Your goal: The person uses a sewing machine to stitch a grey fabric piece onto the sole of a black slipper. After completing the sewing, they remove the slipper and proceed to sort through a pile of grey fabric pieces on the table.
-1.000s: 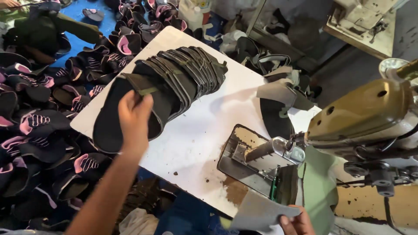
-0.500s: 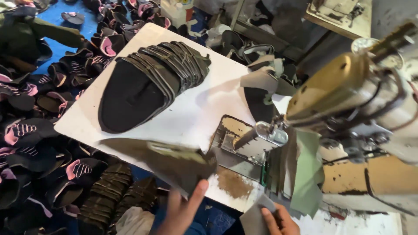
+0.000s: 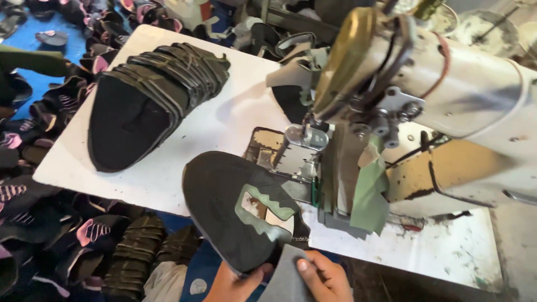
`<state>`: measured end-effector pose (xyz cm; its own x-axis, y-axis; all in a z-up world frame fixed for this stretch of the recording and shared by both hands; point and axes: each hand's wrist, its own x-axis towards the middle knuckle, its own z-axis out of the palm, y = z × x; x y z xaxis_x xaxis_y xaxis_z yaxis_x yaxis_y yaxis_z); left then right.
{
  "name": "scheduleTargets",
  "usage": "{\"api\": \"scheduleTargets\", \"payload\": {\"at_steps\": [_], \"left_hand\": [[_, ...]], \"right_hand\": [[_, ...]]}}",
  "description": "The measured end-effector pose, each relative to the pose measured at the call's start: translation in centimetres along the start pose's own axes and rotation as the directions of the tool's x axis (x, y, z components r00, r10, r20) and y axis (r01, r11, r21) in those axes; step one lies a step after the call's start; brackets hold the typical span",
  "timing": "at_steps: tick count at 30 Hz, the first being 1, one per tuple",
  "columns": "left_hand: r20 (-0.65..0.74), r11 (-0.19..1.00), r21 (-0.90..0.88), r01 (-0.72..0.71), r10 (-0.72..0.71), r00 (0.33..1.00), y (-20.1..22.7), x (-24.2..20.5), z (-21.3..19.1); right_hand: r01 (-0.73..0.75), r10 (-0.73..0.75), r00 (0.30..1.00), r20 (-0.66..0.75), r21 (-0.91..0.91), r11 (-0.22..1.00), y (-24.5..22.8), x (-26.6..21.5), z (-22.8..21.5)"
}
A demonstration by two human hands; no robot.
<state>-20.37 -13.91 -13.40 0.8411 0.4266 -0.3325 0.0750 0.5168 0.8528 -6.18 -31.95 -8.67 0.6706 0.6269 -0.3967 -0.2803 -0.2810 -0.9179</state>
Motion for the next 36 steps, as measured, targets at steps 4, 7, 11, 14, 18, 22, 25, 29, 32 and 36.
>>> {"api": "scheduleTargets", "payload": {"at_steps": [4,7,11,14,18,22,25,29,32,36], "left_hand": [[0.023,0.990,-0.043,-0.137,0.138,0.990,-4.6,-0.1,0.3],[0.017,0.991,0.040,-0.129,0.128,0.992,-5.1,-0.1,-0.3],[0.103,0.992,0.119,-0.030,0.018,0.994,-3.0,-0.8,-1.1],[0.260,0.977,0.187,-0.099,0.048,0.964,-2.5,-0.1,-2.7],[0.319,0.970,0.215,-0.114,0.040,0.947,-3.3,-0.7,-2.8],[0.202,0.976,0.174,-0.130,0.094,0.975,1.4,-2.2,0.3],[0.133,0.987,0.089,-0.136,0.124,0.983,2.5,-2.5,2.2],[-0.014,0.987,0.058,-0.150,0.151,0.988,2.0,-2.4,3.0],[-0.025,0.994,0.049,-0.097,0.098,0.995,3.5,-2.6,2.8],[0.042,0.993,0.059,-0.103,0.101,0.994,4.2,-2.6,2.2]], "right_hand": [[0.101,-0.109,0.987,-0.118,-0.074,0.992,-1.1,-0.4,1.9],[0.093,-0.140,0.949,-0.282,-0.174,0.980,-3.0,-0.9,3.6],[0.057,-0.239,0.855,-0.460,-0.374,0.926,-3.5,-1.4,5.2],[0.159,-0.398,0.790,-0.466,-0.471,0.868,-4.0,-1.7,6.0],[0.221,-0.512,0.741,-0.435,-0.562,0.797,-3.8,-1.8,6.1],[0.207,-0.501,0.747,-0.437,-0.563,0.800,-4.1,-1.9,6.1],[0.232,-0.511,0.754,-0.413,-0.561,0.795,-4.5,-1.9,6.3],[0.169,-0.415,0.807,-0.419,-0.509,0.844,-4.6,-1.8,6.1],[0.152,-0.388,0.793,-0.469,-0.464,0.873,-5.2,-1.7,5.3],[0.451,-0.777,0.629,0.032,-0.829,0.330,-10.6,-1.9,4.1]]}}
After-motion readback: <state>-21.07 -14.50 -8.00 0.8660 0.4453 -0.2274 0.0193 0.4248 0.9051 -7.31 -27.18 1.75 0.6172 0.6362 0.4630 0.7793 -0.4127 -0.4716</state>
